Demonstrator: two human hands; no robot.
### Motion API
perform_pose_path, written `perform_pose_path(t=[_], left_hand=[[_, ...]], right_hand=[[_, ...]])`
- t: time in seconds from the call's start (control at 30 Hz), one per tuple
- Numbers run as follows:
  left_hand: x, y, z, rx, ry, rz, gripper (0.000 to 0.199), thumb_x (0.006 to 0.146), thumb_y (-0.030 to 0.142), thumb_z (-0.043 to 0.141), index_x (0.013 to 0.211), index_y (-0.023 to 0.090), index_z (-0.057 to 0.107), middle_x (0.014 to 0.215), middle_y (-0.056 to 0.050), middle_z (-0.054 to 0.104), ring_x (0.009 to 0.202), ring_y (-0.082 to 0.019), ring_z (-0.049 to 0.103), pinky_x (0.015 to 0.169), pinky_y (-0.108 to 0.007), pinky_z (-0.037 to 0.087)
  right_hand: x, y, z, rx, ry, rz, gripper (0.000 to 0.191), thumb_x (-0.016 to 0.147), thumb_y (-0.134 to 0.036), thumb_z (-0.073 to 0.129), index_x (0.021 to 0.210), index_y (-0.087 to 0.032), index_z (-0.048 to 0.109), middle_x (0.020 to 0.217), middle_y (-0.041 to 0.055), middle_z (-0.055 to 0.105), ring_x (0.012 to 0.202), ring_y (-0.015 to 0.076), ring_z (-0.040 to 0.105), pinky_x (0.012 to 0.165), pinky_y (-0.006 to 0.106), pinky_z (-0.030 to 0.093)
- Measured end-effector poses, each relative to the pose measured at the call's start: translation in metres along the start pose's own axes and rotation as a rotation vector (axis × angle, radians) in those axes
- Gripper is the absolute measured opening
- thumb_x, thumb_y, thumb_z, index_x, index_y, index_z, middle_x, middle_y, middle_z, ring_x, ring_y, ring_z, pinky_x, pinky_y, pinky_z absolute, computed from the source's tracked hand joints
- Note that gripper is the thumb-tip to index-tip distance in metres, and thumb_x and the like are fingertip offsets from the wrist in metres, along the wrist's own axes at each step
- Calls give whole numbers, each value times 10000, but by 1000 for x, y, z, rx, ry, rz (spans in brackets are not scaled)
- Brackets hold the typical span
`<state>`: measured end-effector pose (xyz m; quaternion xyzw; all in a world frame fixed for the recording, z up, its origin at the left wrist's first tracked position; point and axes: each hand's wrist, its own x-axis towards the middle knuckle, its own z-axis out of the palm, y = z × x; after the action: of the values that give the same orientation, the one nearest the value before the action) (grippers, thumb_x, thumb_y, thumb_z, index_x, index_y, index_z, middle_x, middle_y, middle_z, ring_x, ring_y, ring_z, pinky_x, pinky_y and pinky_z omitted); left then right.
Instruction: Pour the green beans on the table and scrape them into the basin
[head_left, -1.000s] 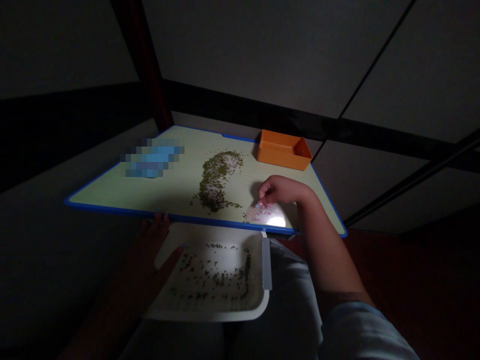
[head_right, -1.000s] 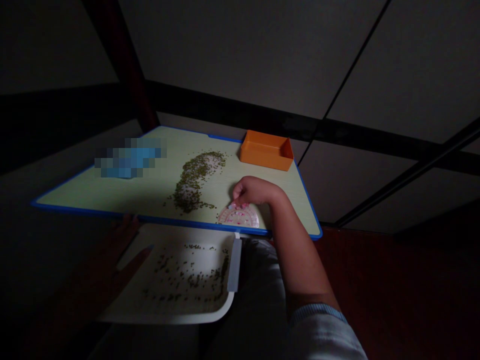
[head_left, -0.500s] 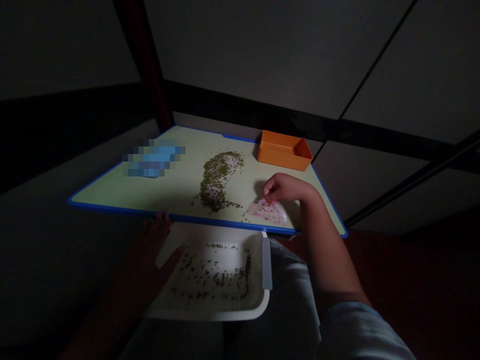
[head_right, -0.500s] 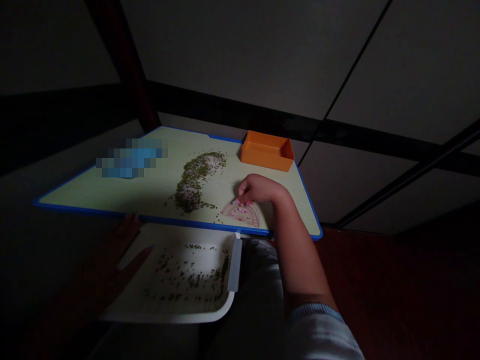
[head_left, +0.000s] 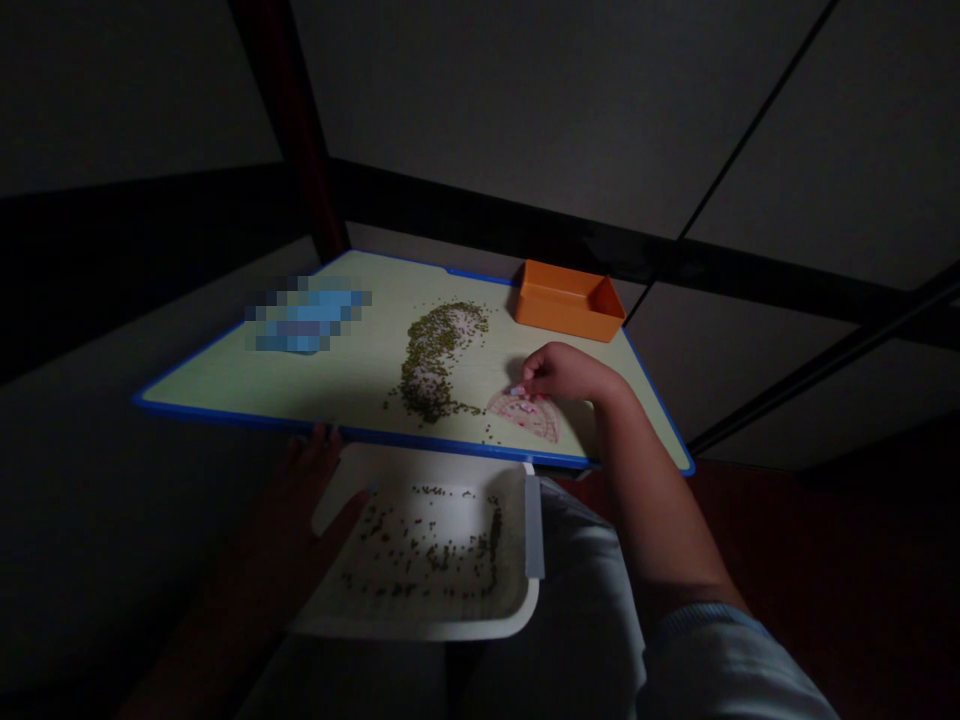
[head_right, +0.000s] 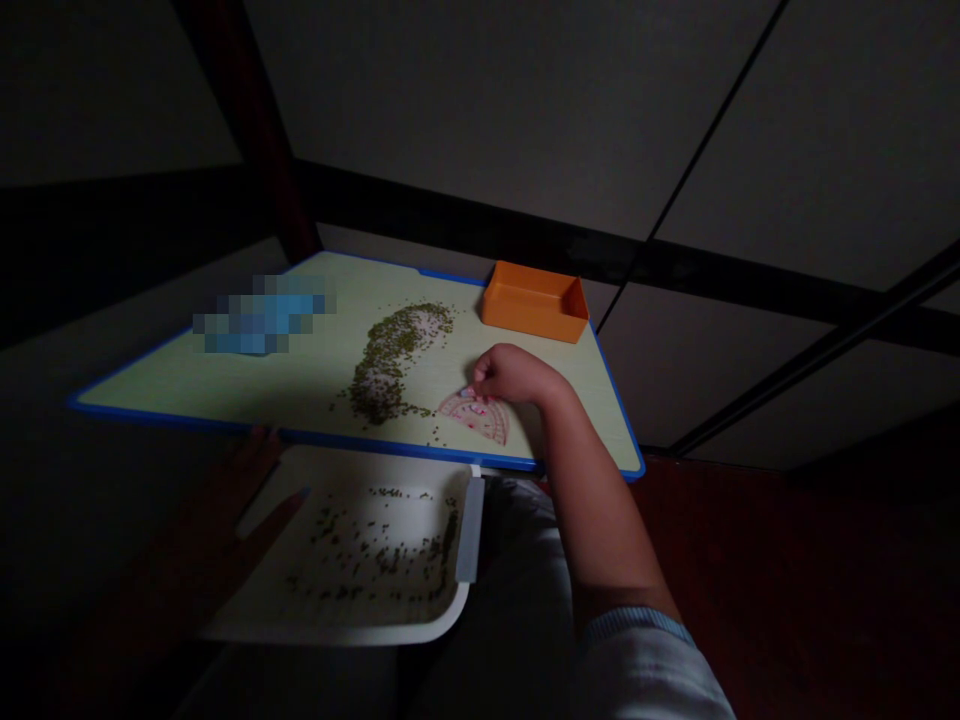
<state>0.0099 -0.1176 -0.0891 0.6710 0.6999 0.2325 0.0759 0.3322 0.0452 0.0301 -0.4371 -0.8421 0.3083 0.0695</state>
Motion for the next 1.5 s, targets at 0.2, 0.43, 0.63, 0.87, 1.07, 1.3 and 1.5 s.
perform_pose_path(t=[0.2,0.43,0.63,0.87,1.07,1.3,1.5], left_hand=[[0,-3,4,22,23,21,798,812,668,337,1451,191,334,1595,-74,287,1481,-268,239,1193,-490,280],[-1,-5,4,28,48,51,783,813,665,343,1446,205,347,1586,-71,306,1472,-273,261,1181,-500,302],[0,-5,5,18,55,54,800,809,678,329,1439,186,359,1582,-82,310,1471,-285,256,1180,-518,293],[0,-3,5,14,61,41,814,802,696,318,1436,188,367,1580,-79,316,1472,-287,248,1179,-522,290],[0,-2,3,13,52,42,814,802,691,320,1446,195,346,1586,-72,303,1473,-290,243,1174,-526,296],[0,-5,7,26,50,46,809,809,679,320,1447,182,342,1587,-82,300,1475,-276,250,1177,-507,300],[-1,-4,4,15,30,29,807,810,674,319,1453,187,329,1591,-76,293,1481,-270,230,1181,-508,288]], right_hand=[[2,2,3,-3,14,-33,146,740,-244,614,672,-135,682,587,3,628,561,105,527,602,246,368],[-2,0,0,61,-72,-51,180,724,-301,654,646,-139,655,571,-12,611,566,103,525,615,252,375],[-4,-4,0,66,-114,-64,207,730,-331,663,643,-143,647,578,-15,612,573,101,520,614,258,358],[-1,-3,6,80,-124,-93,215,735,-338,661,646,-144,637,589,-14,617,580,103,519,620,252,355],[4,-3,12,68,-134,-132,225,747,-335,652,636,-143,621,580,-23,587,565,92,472,599,240,330],[7,-9,17,98,-183,-147,199,756,-294,637,631,-143,598,566,-27,567,558,91,474,594,236,340],[7,-7,17,98,-179,-148,207,764,-307,632,643,-142,600,590,-11,593,572,97,490,598,241,353]])
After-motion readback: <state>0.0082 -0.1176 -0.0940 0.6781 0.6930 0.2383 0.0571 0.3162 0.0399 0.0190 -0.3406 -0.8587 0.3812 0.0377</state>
